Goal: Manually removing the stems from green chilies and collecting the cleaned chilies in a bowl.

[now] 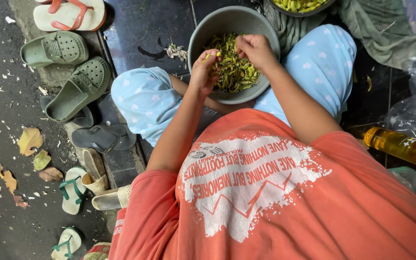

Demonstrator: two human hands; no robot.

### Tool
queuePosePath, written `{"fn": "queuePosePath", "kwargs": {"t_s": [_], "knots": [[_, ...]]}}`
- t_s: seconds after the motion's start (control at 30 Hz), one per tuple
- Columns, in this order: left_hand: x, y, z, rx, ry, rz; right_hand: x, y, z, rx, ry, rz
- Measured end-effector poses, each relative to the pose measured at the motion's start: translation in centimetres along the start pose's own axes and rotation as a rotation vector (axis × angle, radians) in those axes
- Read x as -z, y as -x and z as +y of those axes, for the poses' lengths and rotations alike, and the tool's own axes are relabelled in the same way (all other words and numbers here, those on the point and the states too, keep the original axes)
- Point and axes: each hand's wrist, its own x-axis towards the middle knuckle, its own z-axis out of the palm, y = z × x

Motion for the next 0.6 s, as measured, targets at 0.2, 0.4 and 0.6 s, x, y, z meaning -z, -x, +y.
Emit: {"fn": "queuePosePath", "kwargs": {"t_s": [0.2, 0.4, 0.6], "knots": [[-1.0, 1.0, 1.8, 0.113, 0.067, 0.018, -1.5, -1.1, 2.9, 0.037, 1.108, -0.024], [-0.5, 1.0, 1.6, 0.084, 0.001, -0.024, -1.1, -0.7, 1.6, 0.182, 0.683, 0.008], [-0.1, 0.0, -1.1, 0.091, -0.184, 0.039, -1.0, 1.7, -2.7, 0.156, 0.017, -0.045]]}}
